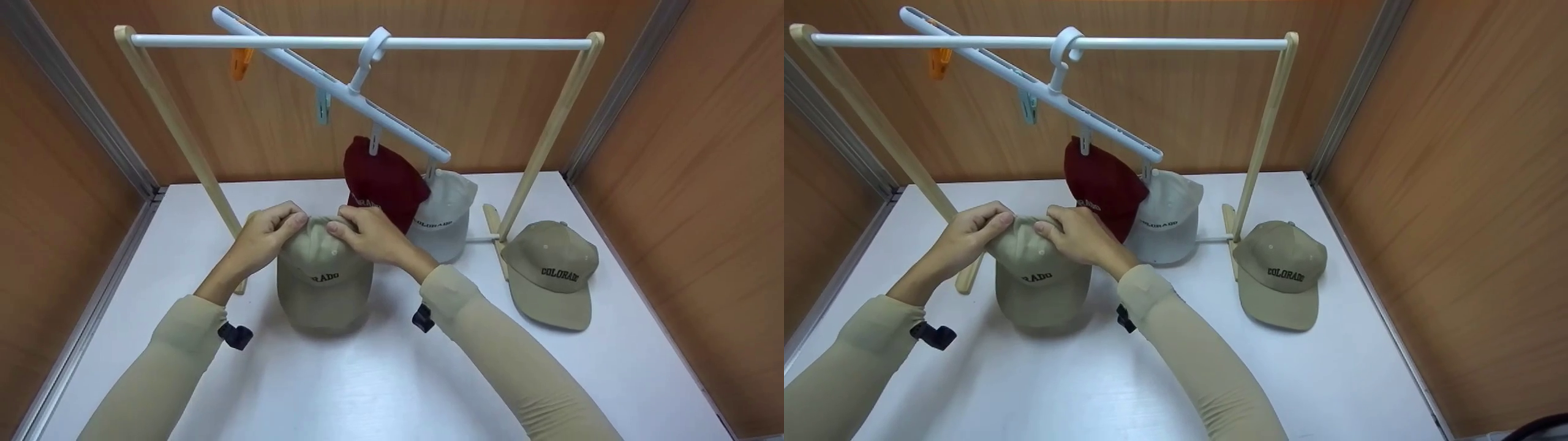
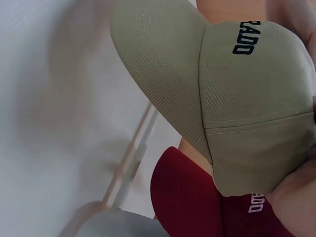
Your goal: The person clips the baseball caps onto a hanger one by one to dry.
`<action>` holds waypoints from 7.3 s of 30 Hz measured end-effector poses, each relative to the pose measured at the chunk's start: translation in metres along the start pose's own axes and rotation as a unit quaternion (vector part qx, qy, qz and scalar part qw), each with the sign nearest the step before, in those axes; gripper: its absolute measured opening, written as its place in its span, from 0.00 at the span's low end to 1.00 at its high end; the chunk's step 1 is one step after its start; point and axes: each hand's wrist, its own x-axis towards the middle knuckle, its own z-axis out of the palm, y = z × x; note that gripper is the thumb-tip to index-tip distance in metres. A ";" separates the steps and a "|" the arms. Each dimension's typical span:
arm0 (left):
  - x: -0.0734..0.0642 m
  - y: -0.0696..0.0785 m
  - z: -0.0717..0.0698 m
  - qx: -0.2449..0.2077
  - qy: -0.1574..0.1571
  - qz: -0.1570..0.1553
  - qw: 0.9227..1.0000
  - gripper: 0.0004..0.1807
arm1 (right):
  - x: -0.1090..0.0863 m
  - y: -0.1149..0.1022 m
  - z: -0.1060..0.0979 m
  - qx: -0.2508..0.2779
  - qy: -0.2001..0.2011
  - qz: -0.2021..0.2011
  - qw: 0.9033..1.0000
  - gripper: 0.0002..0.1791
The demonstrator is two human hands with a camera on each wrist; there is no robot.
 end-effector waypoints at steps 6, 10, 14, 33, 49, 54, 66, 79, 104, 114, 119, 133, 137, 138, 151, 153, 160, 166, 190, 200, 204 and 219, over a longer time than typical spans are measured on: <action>0.003 0.003 -0.004 0.005 -0.002 -0.004 1.000 0.17 | 0.004 -0.005 -0.008 -0.005 -0.005 -0.003 1.000 0.18; 0.007 0.007 -0.009 0.003 0.003 -0.001 1.000 0.18 | 0.006 -0.010 -0.014 0.004 -0.011 0.006 1.000 0.17; 0.010 0.013 -0.012 0.010 0.012 0.006 1.000 0.17 | 0.009 -0.014 -0.019 0.015 -0.004 0.013 1.000 0.18; 0.027 0.027 -0.028 0.045 0.019 0.016 0.999 0.17 | 0.018 -0.018 -0.035 -0.004 0.001 -0.005 1.000 0.17; 0.039 0.038 -0.037 0.033 0.027 0.006 0.999 0.18 | 0.031 -0.023 -0.045 0.006 0.021 -0.007 1.000 0.17; 0.050 0.033 -0.039 0.040 0.030 0.006 0.999 0.18 | 0.035 -0.024 -0.050 0.008 0.022 0.009 1.000 0.16; 0.067 0.038 -0.048 0.014 0.030 0.015 0.999 0.19 | 0.047 -0.033 -0.066 -0.009 0.028 0.034 0.999 0.17; 0.080 0.037 -0.049 -0.015 0.039 0.028 0.999 0.18 | 0.053 -0.034 -0.076 -0.019 0.037 0.031 0.999 0.16; 0.092 0.040 -0.044 -0.030 0.045 0.014 0.998 0.20 | 0.066 -0.041 -0.083 0.009 0.074 0.069 0.995 0.14; 0.095 0.040 -0.044 -0.041 0.055 0.018 0.997 0.19 | 0.068 -0.045 -0.092 -0.006 0.090 0.055 0.994 0.13; 0.094 0.042 -0.045 -0.050 0.053 0.013 0.997 0.20 | 0.069 -0.047 -0.095 -0.011 0.097 0.037 0.995 0.13; 0.096 0.046 -0.045 -0.055 0.058 0.022 0.997 0.18 | 0.075 -0.061 -0.103 -0.088 0.182 -0.048 0.978 0.15; 0.098 0.044 -0.045 -0.055 0.062 0.030 0.996 0.17 | 0.078 -0.065 -0.108 -0.109 0.181 -0.032 0.977 0.25; 0.099 0.044 -0.045 -0.055 0.064 0.032 0.996 0.17 | 0.079 -0.066 -0.109 -0.118 0.177 -0.025 0.977 0.28; 0.096 0.049 -0.044 -0.051 0.047 0.016 0.997 0.18 | 0.109 -0.091 -0.124 -0.210 0.059 0.138 0.966 0.43; 0.095 0.050 -0.044 -0.054 0.046 0.018 0.997 0.18 | 0.114 -0.094 -0.126 -0.208 0.046 0.155 0.965 0.43; 0.094 0.051 -0.043 -0.058 0.044 0.017 0.997 0.19 | 0.120 -0.101 -0.128 -0.206 0.042 0.170 0.963 0.39; 0.097 0.051 -0.041 -0.049 0.042 0.024 0.998 0.20 | 0.121 -0.106 -0.133 -0.208 0.046 0.172 0.962 0.35; 0.097 0.045 -0.033 -0.061 0.020 0.010 0.998 0.20 | 0.129 -0.096 -0.137 -0.156 0.015 0.234 0.959 0.20; 0.099 0.042 -0.027 -0.044 0.008 0.020 0.999 0.20 | 0.125 -0.093 -0.138 -0.133 -0.002 0.242 0.961 0.13; 0.097 0.040 -0.026 -0.045 0.004 0.012 0.999 0.21 | 0.123 -0.091 -0.137 -0.128 0.009 0.240 0.962 0.10; 0.096 0.033 -0.021 -0.062 0.000 0.009 0.998 0.19 | 0.122 -0.091 -0.136 -0.098 0.022 0.243 0.965 0.15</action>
